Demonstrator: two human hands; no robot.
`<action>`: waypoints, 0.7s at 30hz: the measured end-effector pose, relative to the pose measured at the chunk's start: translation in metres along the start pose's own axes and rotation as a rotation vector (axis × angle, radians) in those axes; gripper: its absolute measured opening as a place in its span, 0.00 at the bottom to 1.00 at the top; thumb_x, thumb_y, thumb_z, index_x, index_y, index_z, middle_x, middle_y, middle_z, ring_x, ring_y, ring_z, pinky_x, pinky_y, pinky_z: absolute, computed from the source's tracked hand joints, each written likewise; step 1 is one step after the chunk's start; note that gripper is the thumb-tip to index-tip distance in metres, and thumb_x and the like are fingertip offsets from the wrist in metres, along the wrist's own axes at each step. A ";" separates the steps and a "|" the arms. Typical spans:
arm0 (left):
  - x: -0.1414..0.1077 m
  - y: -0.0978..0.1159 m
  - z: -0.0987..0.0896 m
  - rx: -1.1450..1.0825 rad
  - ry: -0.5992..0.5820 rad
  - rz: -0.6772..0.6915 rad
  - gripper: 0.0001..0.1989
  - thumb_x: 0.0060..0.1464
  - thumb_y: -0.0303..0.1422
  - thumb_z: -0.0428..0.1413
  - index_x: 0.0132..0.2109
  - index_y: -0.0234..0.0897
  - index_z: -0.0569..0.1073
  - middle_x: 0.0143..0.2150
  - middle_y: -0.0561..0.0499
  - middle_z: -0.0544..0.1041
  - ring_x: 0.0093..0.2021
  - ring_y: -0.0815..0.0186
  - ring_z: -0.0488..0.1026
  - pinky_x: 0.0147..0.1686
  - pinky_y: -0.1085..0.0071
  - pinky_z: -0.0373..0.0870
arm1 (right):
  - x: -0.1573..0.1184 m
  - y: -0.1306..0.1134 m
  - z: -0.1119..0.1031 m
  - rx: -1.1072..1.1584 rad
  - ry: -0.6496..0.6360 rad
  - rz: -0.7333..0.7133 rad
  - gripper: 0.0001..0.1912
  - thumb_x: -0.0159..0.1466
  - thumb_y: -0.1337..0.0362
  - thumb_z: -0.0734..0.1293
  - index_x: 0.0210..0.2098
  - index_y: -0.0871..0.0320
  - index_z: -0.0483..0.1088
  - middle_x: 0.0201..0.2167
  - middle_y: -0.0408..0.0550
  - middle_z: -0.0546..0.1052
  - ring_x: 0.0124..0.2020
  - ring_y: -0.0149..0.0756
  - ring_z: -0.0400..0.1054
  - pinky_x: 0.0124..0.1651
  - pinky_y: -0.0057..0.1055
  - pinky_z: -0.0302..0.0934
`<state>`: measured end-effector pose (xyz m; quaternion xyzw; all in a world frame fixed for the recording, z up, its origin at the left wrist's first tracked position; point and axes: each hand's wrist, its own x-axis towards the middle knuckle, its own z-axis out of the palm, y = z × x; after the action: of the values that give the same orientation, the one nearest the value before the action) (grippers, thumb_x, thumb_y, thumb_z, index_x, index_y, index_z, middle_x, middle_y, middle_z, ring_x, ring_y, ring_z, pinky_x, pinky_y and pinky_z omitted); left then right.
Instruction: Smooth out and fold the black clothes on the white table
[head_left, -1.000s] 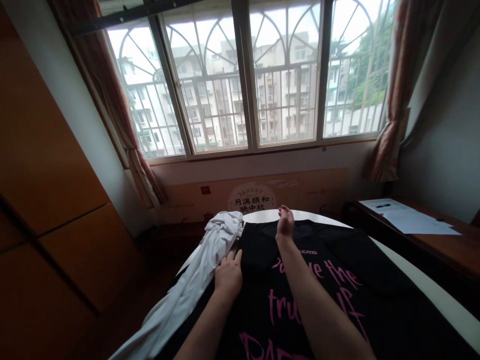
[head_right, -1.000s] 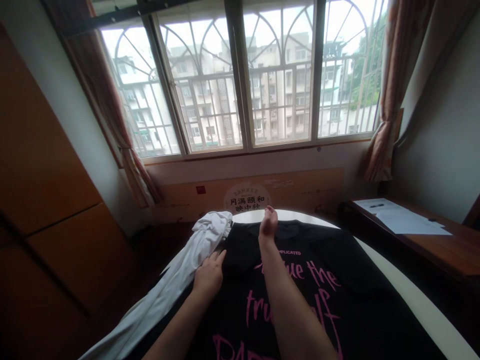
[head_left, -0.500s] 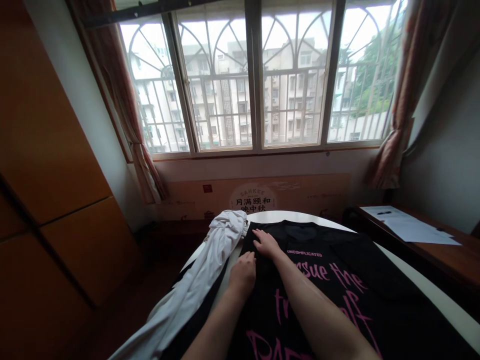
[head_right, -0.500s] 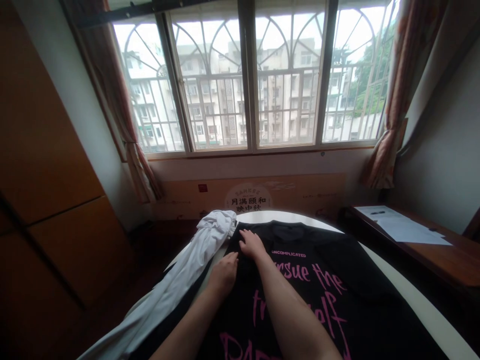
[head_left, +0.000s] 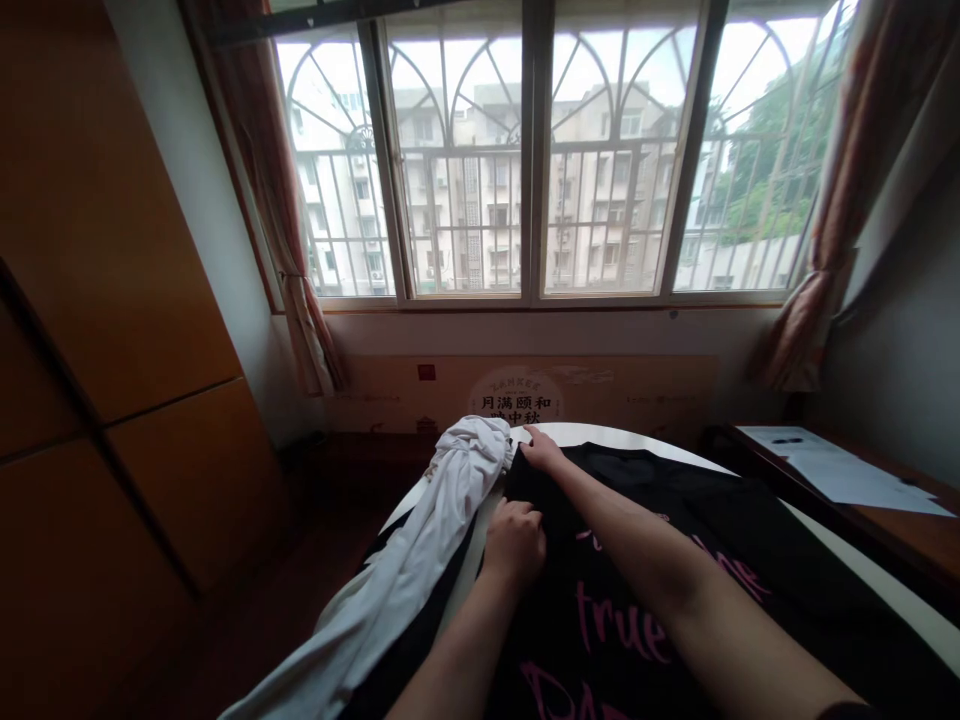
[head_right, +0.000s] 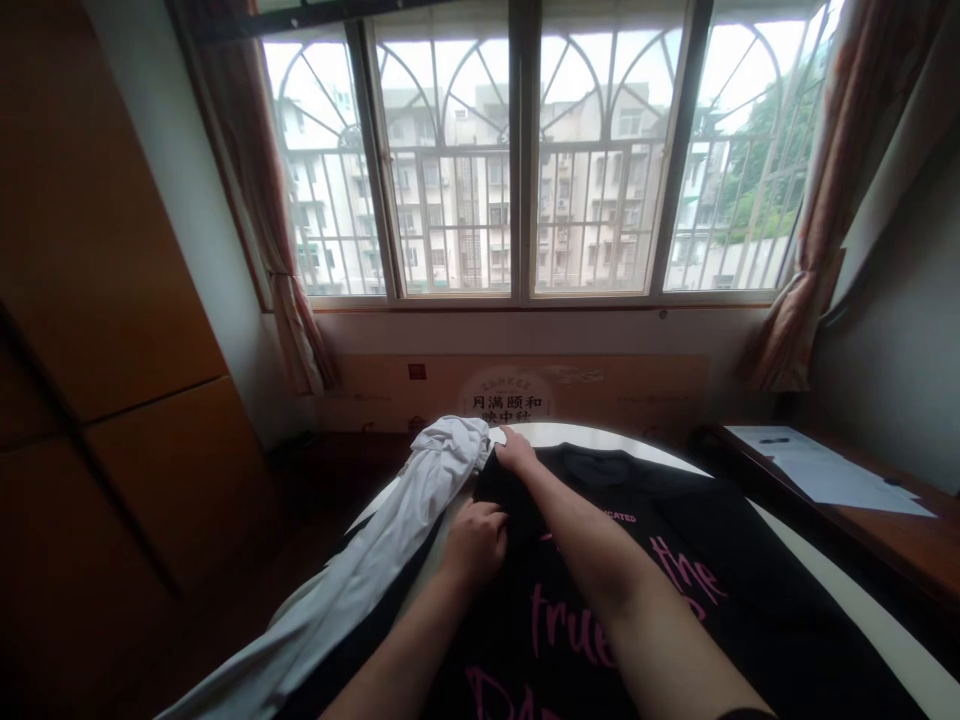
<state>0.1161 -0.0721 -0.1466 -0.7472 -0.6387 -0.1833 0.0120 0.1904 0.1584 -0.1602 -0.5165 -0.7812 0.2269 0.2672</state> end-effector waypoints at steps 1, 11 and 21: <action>0.001 0.000 -0.001 0.007 -0.012 -0.018 0.14 0.62 0.29 0.50 0.46 0.38 0.80 0.48 0.44 0.81 0.53 0.57 0.75 0.59 0.59 0.66 | 0.007 -0.003 0.002 0.014 -0.016 -0.003 0.22 0.70 0.56 0.66 0.61 0.57 0.66 0.60 0.55 0.71 0.57 0.46 0.69 0.60 0.51 0.63; -0.001 -0.003 -0.002 0.056 -0.067 -0.062 0.11 0.63 0.33 0.51 0.44 0.39 0.77 0.44 0.45 0.80 0.49 0.56 0.74 0.48 0.62 0.68 | 0.024 -0.004 0.008 0.072 -0.117 0.045 0.17 0.70 0.58 0.67 0.55 0.58 0.70 0.53 0.52 0.74 0.48 0.41 0.73 0.50 0.43 0.71; -0.001 -0.002 -0.008 0.039 -0.023 -0.018 0.09 0.54 0.29 0.53 0.41 0.39 0.76 0.44 0.45 0.80 0.48 0.54 0.73 0.47 0.61 0.66 | 0.005 0.008 -0.060 0.011 -0.201 -0.028 0.16 0.68 0.61 0.69 0.54 0.59 0.72 0.48 0.51 0.78 0.45 0.39 0.74 0.50 0.40 0.70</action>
<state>0.1115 -0.0745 -0.1398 -0.7432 -0.6489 -0.1621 0.0175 0.2334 0.1709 -0.1188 -0.4790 -0.8099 0.2779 0.1934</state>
